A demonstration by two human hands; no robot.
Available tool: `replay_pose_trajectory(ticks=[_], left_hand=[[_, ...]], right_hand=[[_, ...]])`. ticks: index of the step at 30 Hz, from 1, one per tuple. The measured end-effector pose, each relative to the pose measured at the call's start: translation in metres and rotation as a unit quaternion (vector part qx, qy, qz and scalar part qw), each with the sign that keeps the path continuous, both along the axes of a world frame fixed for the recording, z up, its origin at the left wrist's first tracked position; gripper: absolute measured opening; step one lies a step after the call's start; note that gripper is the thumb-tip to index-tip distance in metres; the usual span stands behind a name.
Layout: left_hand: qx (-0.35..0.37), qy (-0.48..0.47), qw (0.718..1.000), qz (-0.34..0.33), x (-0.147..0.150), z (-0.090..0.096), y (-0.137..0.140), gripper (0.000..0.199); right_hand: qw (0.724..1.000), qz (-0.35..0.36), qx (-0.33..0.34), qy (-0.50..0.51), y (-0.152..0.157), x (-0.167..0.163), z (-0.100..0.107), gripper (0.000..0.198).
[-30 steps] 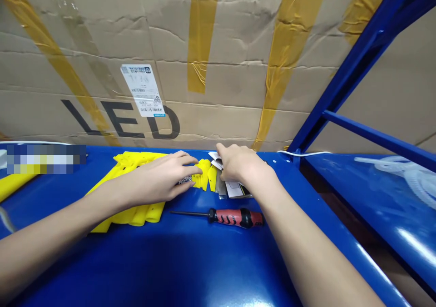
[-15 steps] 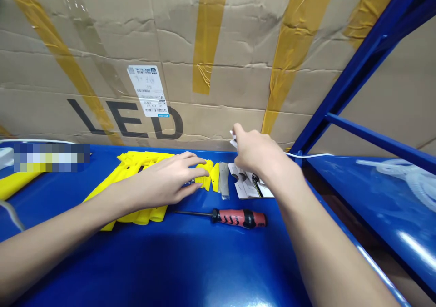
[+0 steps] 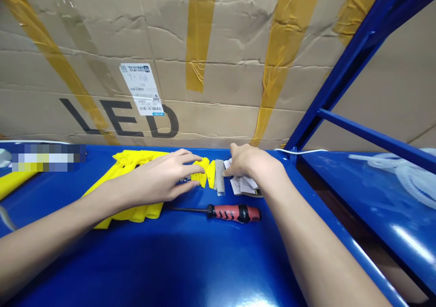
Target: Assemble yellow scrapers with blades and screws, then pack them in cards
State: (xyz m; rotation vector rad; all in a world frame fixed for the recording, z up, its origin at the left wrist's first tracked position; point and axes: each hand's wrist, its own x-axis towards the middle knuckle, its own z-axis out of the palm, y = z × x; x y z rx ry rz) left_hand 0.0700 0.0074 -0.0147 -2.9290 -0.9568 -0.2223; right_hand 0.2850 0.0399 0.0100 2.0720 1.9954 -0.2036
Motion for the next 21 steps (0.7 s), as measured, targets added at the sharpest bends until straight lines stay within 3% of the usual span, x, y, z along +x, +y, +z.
replay_pose_trajectory(ticks=[6, 10, 13, 16, 21], left_hand=[[-0.024, -0.005, 0.999, 0.022, -0.014, 0.018, 0.007, 0.033], [-0.046, 0.005, 0.999, 0.021, -0.028, 0.029, 0.012, 0.027], [-0.078, 0.012, 0.997, 0.026, -0.034, 0.031, 0.014, 0.024], [-0.095, 0.025, 0.995, 0.034, -0.036, 0.027, 0.016, 0.021], [-0.067, 0.028, 0.996, 0.057, -0.036, 0.018, 0.023, 0.026]], right_hand=[[0.999, 0.02, 0.046, -0.006, -0.003, 0.004, 0.011, 0.059], [0.992, 0.082, 0.099, 0.018, -0.008, -0.006, 0.013, 0.027], [0.983, 0.145, 0.087, 0.07, -0.012, -0.017, 0.009, 0.007], [0.983, 0.156, 0.063, 0.079, -0.013, -0.024, 0.002, 0.01], [0.984, 0.139, 0.086, 0.074, -0.008, -0.028, -0.012, 0.015]])
